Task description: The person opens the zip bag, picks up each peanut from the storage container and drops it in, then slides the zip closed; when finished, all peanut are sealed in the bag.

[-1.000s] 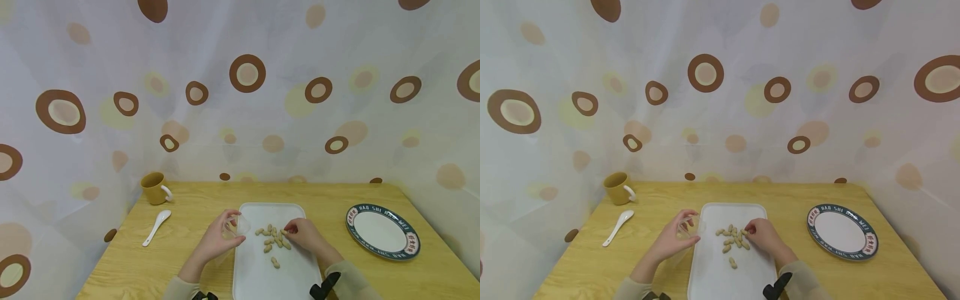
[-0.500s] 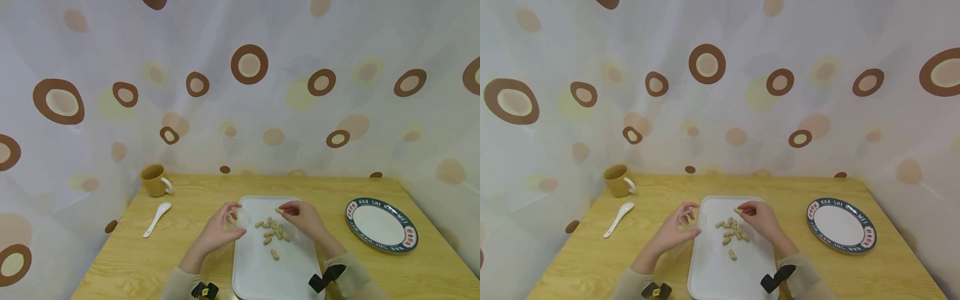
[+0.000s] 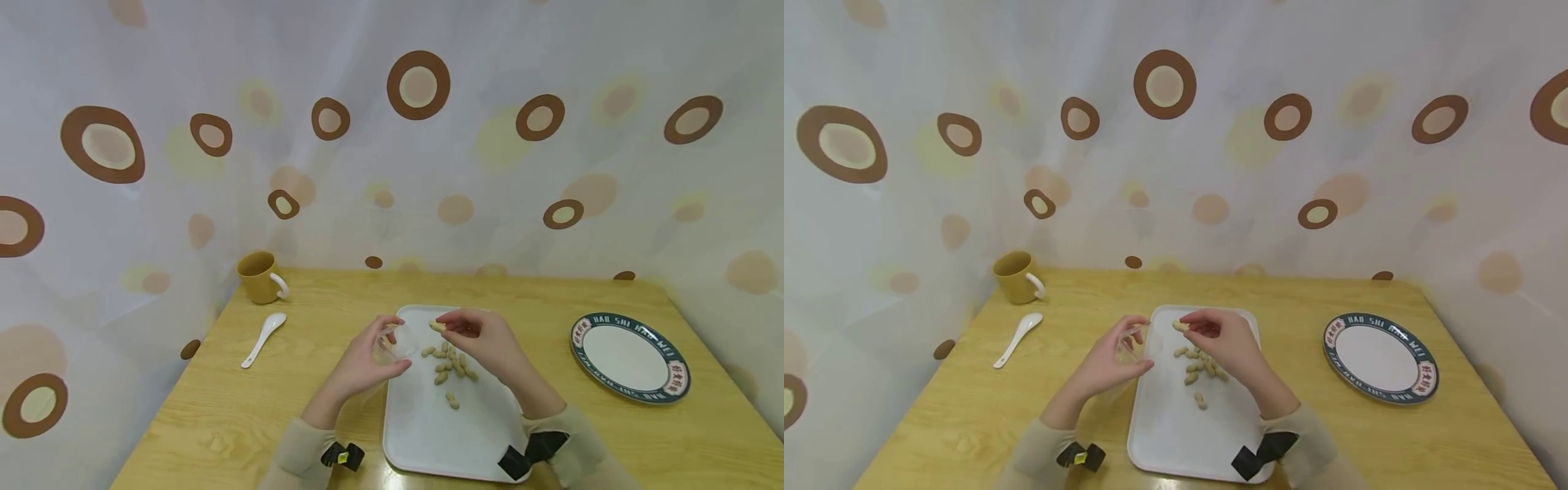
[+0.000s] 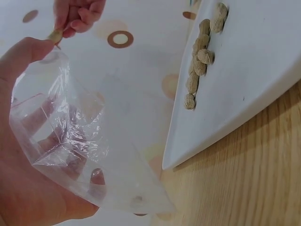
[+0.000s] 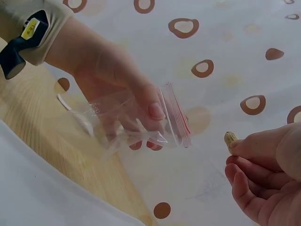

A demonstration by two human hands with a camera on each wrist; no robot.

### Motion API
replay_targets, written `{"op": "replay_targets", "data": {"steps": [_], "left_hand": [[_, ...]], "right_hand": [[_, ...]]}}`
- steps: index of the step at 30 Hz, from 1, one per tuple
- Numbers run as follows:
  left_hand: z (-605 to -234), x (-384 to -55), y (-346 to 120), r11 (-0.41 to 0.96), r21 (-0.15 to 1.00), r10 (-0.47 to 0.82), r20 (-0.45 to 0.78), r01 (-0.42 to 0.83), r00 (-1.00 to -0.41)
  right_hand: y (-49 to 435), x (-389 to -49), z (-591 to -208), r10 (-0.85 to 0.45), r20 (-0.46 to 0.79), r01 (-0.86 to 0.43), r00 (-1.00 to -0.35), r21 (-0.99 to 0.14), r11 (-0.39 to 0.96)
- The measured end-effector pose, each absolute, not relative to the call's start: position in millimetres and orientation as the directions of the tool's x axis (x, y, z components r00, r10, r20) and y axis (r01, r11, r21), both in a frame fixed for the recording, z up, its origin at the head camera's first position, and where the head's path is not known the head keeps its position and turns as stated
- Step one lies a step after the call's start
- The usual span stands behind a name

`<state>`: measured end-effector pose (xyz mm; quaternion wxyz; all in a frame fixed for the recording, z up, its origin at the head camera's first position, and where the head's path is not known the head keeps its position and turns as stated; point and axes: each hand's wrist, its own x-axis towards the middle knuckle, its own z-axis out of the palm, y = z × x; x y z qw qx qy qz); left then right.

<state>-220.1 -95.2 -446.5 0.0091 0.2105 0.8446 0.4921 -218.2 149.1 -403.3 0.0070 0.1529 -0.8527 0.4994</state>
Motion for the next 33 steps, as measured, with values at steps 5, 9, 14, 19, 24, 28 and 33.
{"op": "replay_targets", "data": {"steps": [5,9,14,19,24,28,33], "left_hand": [[-443.2,-223.2,-92.9,0.419,0.833,0.385,0.198,0.362,-0.901],[-443.2,-223.7,-92.2,0.429,0.828,0.388,0.192,0.361,-0.901],[-442.4,-222.2,-91.8,0.44,0.824,0.391,0.18,0.356,-0.902],[-442.5,-217.7,-93.1,0.436,0.828,0.392,0.179,0.353,-0.903],[-443.9,-214.3,-92.0,0.426,0.84,0.395,0.162,0.336,-0.905],[-444.8,-213.8,-90.1,0.424,0.838,0.397,0.169,0.344,-0.902],[-444.1,-214.8,-89.2,0.425,0.835,0.379,0.187,0.35,-0.906]], "right_hand": [[144.0,-216.5,-399.7,-0.297,0.201,-0.316,-0.933,-0.852,0.417],[137.8,-215.8,-400.7,-0.315,0.198,-0.323,-0.928,-0.849,0.418],[128.9,-215.1,-401.3,-0.34,0.204,-0.345,-0.918,-0.834,0.432],[119.4,-215.0,-402.2,-0.373,0.204,-0.368,-0.905,-0.815,0.447],[115.2,-213.4,-403.9,-0.391,0.213,-0.389,-0.895,-0.803,0.452],[116.7,-212.0,-403.9,-0.385,0.217,-0.388,-0.897,-0.801,0.455],[124.7,-213.8,-401.8,-0.327,0.219,-0.36,-0.92,-0.801,0.478]]}}
